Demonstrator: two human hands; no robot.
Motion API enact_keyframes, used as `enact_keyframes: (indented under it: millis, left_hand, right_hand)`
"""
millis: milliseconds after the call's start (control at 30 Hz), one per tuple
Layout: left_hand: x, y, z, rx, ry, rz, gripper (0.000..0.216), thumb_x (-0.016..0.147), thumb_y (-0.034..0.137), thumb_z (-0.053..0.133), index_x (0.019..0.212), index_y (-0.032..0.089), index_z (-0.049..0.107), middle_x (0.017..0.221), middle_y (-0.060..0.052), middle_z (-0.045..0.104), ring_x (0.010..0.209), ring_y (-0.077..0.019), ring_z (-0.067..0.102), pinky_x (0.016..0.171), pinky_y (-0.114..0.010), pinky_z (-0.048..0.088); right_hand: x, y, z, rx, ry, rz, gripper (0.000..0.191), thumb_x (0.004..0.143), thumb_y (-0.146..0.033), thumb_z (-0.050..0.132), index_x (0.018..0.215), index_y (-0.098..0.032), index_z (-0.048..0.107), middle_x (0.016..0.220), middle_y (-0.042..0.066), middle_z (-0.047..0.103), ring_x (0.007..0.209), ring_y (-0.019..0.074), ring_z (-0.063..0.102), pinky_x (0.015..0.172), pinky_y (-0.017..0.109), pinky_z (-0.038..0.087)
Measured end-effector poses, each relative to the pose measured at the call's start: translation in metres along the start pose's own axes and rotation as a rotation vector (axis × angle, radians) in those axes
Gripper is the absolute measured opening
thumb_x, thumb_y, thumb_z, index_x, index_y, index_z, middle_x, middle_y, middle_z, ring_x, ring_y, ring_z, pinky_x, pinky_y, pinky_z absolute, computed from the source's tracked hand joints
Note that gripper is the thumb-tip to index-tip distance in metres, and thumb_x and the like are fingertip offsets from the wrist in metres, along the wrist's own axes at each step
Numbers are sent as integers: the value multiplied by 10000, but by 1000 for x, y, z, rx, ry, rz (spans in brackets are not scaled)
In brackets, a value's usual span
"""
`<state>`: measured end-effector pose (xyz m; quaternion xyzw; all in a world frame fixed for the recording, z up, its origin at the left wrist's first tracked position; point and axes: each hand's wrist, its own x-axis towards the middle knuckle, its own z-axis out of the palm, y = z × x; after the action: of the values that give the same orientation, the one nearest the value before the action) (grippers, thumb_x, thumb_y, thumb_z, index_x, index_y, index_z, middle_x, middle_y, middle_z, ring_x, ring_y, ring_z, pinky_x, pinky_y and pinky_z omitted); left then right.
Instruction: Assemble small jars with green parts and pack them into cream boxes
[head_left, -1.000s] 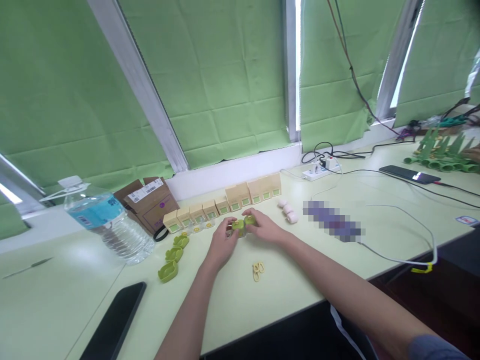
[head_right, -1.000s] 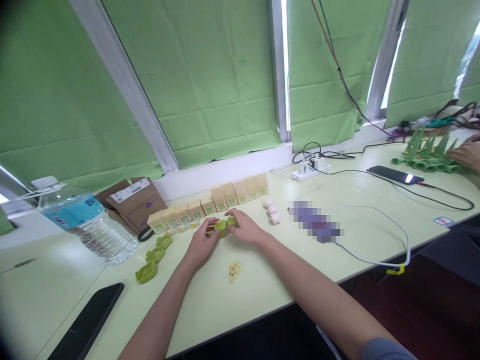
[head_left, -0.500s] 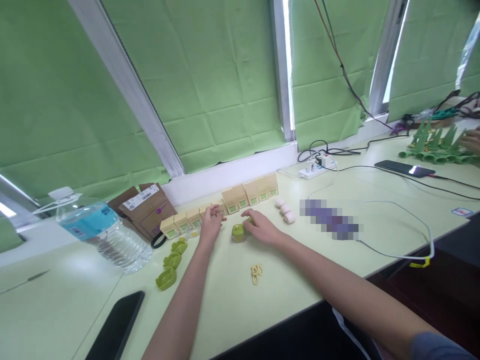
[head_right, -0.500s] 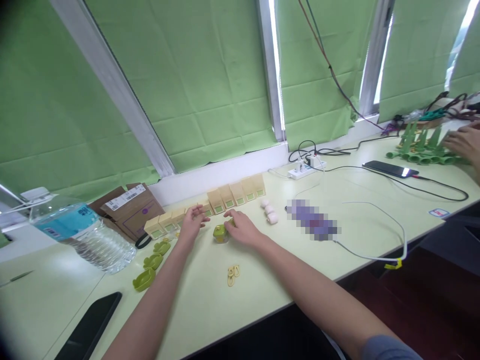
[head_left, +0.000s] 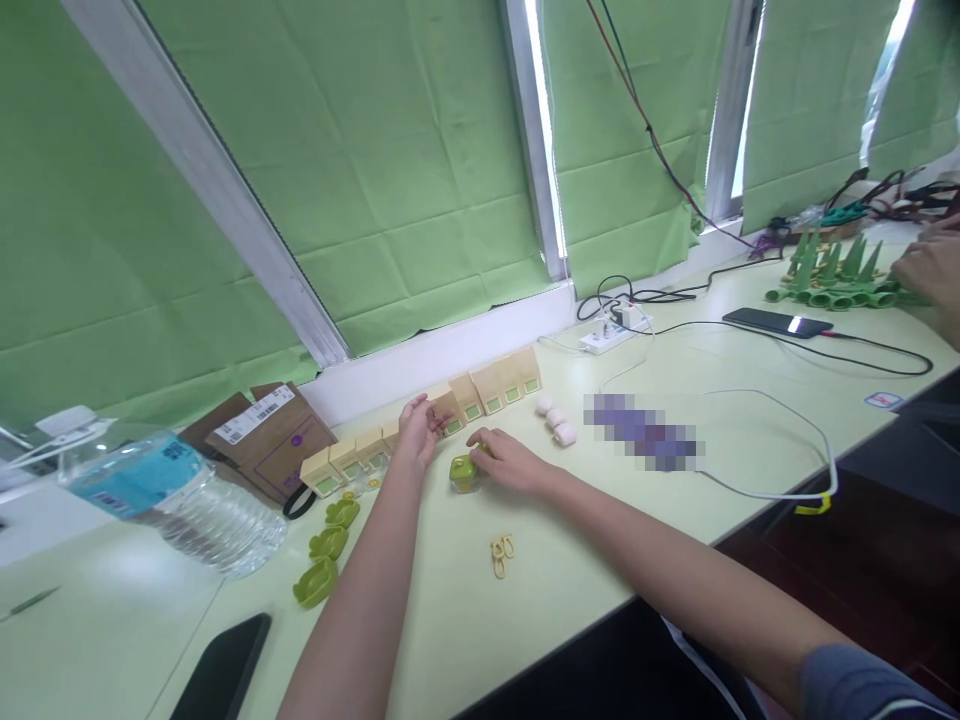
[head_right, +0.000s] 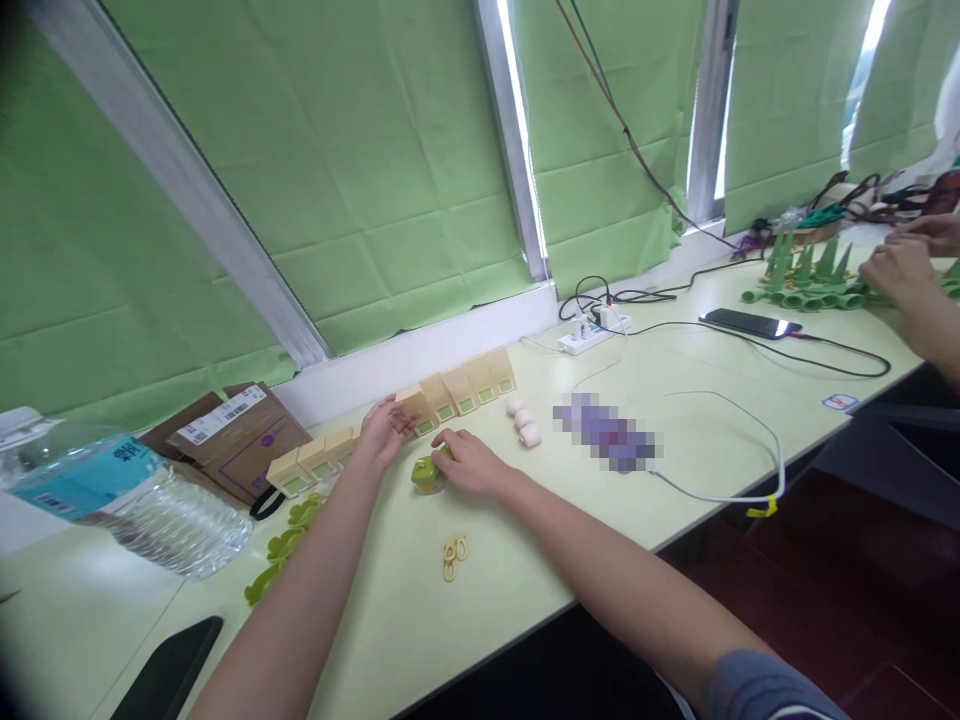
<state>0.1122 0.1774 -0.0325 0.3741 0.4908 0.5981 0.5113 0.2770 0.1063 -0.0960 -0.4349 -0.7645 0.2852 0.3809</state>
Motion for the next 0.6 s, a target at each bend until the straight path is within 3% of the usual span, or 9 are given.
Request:
enact_keyframes:
  millis: [200, 367, 500, 600]
  left_hand:
    - [-14, 15, -7, -64, 17, 43, 259, 746, 152, 624, 990, 196, 547, 713, 22, 611, 586, -131, 672, 574, -220, 485]
    - [-37, 39, -31, -233, -6, 170, 182, 728, 201, 636, 902, 189, 583, 697, 13, 631, 515, -121, 580, 528, -238, 456]
    - [-59, 30, -55, -397, -46, 147, 139, 736, 230, 654, 842, 175, 583, 651, 23, 588, 557, -117, 568, 556, -224, 460]
    - [-69, 10, -68, -581, 14, 32, 44, 772, 216, 563, 789, 183, 538, 562, 41, 497, 550, -132, 566, 606, -252, 490]
  right_hand:
    - [0, -3, -1, -20, -7, 18, 319, 1004, -371, 410, 1194, -191, 593, 1134, 129, 638, 1147, 260, 571, 988, 393, 426]
    - [-3, -7, -2, 4, -9, 25, 324, 999, -364, 407, 1213, -193, 581, 1159, 131, 633, 1167, 260, 557, 991, 396, 422]
    - [-3, -5, 0, 15, 21, 29, 316, 977, -335, 439, 1223, -190, 573, 1158, 123, 629, 1146, 252, 557, 987, 388, 420]
    - [-2, -3, 2, -13, 65, 34, 316, 955, -308, 459, 1227, -193, 572, 1146, 113, 625, 1111, 244, 559, 982, 388, 418]
